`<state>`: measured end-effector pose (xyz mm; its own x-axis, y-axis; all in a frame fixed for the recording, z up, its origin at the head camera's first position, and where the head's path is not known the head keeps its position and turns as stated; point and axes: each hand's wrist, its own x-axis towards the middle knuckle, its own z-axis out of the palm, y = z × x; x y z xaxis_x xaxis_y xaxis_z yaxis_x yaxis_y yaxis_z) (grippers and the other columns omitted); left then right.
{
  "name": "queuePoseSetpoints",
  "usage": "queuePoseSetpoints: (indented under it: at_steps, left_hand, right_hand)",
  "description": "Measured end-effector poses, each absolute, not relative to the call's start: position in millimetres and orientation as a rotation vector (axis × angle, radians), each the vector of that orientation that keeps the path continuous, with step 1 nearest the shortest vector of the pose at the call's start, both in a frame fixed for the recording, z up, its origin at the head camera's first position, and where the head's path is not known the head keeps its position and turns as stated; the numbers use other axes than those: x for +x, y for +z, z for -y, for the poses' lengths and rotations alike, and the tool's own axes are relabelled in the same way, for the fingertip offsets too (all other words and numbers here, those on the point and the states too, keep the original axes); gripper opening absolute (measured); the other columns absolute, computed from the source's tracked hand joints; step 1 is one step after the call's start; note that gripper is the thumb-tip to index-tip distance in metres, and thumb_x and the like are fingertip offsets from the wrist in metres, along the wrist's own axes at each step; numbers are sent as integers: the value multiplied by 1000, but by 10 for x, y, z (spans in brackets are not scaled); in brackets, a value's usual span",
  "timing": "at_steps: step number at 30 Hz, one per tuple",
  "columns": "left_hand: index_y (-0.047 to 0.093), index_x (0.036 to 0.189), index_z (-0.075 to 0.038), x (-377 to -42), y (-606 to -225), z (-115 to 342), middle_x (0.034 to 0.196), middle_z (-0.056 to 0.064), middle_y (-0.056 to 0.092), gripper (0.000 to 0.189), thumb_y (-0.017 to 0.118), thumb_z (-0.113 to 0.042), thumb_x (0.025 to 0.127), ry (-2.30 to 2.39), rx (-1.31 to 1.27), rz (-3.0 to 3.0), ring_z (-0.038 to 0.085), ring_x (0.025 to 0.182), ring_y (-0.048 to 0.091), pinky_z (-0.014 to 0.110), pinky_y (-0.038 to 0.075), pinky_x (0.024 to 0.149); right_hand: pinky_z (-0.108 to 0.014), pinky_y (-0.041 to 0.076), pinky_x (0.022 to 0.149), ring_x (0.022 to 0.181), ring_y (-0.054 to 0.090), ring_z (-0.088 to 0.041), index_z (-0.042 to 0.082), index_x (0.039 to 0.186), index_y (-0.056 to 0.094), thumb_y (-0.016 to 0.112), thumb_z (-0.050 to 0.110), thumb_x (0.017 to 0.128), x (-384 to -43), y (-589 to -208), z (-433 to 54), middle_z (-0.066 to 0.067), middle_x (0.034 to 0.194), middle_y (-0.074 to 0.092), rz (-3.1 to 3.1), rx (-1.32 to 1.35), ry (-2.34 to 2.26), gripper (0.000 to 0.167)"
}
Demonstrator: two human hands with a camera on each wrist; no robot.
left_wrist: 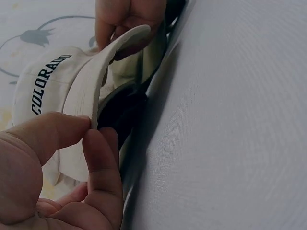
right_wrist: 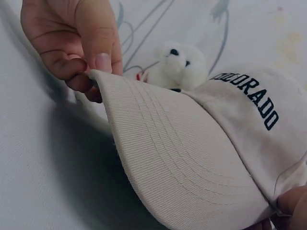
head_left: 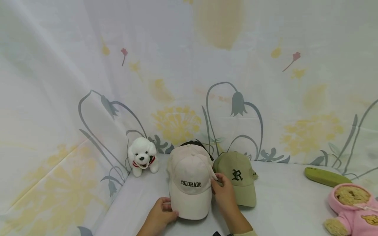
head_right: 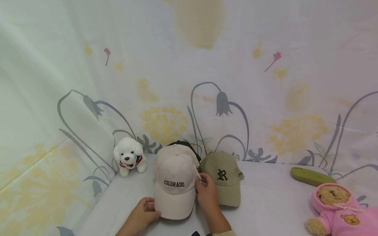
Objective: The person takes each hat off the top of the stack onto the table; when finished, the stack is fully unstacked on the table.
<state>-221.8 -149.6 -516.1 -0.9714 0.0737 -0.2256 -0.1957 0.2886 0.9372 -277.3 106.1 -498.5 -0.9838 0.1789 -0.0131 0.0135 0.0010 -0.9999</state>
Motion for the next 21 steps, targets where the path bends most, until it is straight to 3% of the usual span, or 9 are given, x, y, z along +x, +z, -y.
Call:
queuePoseSetpoints:
  at_steps: [9,21]
  left_hand:
    - [51,133,1,-2162,-5141,1435,107,5,68,60,83,-20,88,1666,-95,-2375,21,96,62,41,49,84]
    - [47,128,7,-2061,-5152,1270,104,9,66,59,82,-12,86,1782,20,-2268,17,89,66,37,58,78]
  right_hand:
    - [-31,56,88,114,61,-23,2,134,58,59,13,106,-2659,-4967,-1163,-17,136,56,2148,-246,2147,30]
    - [-25,55,89,118,60,-22,2,140,53,58,14,107,-2456,-4910,-1389,-17,140,52,2190,-257,2096,35]
